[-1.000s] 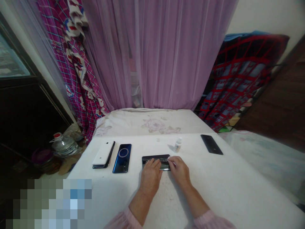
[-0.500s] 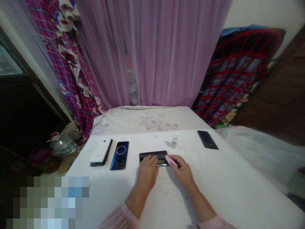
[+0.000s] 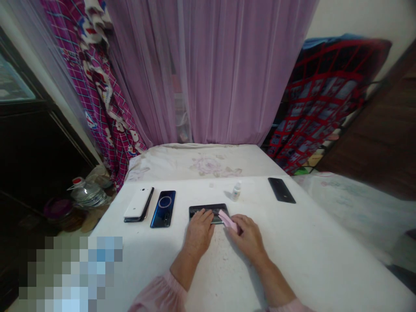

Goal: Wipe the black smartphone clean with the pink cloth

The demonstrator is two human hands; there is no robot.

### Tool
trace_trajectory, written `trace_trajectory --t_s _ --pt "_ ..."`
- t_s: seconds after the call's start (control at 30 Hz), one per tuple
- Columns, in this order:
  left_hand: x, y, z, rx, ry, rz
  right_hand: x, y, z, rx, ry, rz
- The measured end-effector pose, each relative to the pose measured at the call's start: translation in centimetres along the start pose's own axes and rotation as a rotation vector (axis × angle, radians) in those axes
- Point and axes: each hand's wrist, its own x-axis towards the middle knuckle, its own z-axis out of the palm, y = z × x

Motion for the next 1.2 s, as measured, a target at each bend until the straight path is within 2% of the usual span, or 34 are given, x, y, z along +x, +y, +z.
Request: trace_trajectory --t_s 0.2,0.4,0.5,0.57,0.7,0.77,0.9,1.07,1.2 --pt "0.0 -0.1 0.2 -0.003 0.037 -0.016 0.1 0.6 -0.4 0.034 -0.039 0.125" --pt "0.0 -0.1 0.3 0.06 0.041 -0.185 0.3 0.8 -0.6 0.061 -0.043 0.19" --pt "0.0 -0.1 0.4 0.082 0.021 -0.226 0.4 0.8 -0.4 0.068 -0.057 0.222" --pt "0.0 -0.1 0.5 0.082 0.022 -0.219 0.4 1.0 -0.1 0.051 -0.004 0.217" --pt "-0.1 -0.3 0.6 0.071 0.019 -0.204 0.3 2.1 0.3 -0.034 0.181 0.141" --pt "-0.1 -0.4 0.6 0.066 0.013 -0.201 0.2 2.6 0.3 -0.074 0.216 0.13" --pt "-0.2 -0.5 0.7 0.052 0.036 -0.197 0.1 3.0 0.2 -0.093 0.176 0.155" --pt "-0.1 -0.6 0.8 0.039 0.028 -0.2 0.3 2.2 0.1 -0.149 0.1 0.148" --pt "-0.1 -0.5 0.9 0.047 0.024 -0.216 0.5 1.9 -0.3 -0.091 0.065 0.197"
